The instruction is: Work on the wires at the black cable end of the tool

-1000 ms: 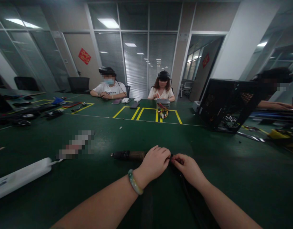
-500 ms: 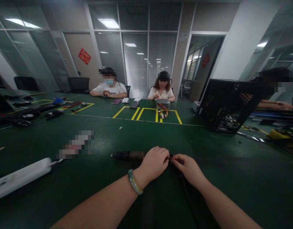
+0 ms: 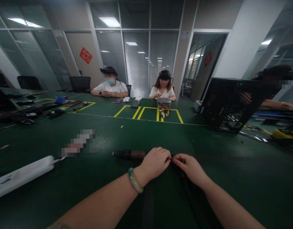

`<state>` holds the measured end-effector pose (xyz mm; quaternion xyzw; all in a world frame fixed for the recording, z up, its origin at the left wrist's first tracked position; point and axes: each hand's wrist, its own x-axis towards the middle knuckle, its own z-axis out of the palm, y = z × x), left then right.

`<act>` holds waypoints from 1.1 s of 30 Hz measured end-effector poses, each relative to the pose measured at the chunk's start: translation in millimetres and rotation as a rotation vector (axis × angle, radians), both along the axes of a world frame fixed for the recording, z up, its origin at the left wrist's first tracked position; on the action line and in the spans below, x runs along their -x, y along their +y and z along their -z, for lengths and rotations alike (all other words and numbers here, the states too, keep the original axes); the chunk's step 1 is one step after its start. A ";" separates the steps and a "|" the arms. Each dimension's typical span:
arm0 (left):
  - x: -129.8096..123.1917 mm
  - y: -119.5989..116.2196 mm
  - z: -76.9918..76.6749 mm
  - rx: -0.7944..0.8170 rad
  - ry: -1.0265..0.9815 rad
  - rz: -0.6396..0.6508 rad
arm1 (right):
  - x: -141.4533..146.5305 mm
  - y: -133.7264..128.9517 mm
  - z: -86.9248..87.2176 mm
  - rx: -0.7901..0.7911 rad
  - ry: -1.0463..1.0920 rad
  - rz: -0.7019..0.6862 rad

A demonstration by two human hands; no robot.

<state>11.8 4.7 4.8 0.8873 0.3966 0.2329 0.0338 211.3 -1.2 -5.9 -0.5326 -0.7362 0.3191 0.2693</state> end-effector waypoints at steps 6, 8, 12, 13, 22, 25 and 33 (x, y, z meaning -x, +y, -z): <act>0.0 -2.3 -0.5 0.002 -0.001 0.007 | 1.2 -1.2 2.7 -0.001 -0.023 0.012; -0.6 -2.4 0.2 0.003 0.001 -0.007 | 2.6 -1.2 2.9 -0.025 -0.051 0.024; -2.2 -2.7 0.7 -0.001 0.020 -0.032 | 4.2 -1.8 0.2 -0.045 -0.087 0.029; -2.5 -2.9 0.5 -0.007 0.027 -0.036 | 4.4 -2.0 -0.7 -0.043 -0.089 0.027; -2.9 -6.1 -5.5 -0.051 0.028 -0.031 | 5.4 -3.4 -3.8 -0.017 -0.076 0.034; -2.5 -6.0 -6.2 -0.052 0.022 -0.009 | 5.8 -4.2 -5.8 -0.018 -0.087 0.036; -2.9 -5.4 -6.4 -0.054 0.035 -0.010 | 6.8 -4.1 -5.9 -0.032 -0.093 0.040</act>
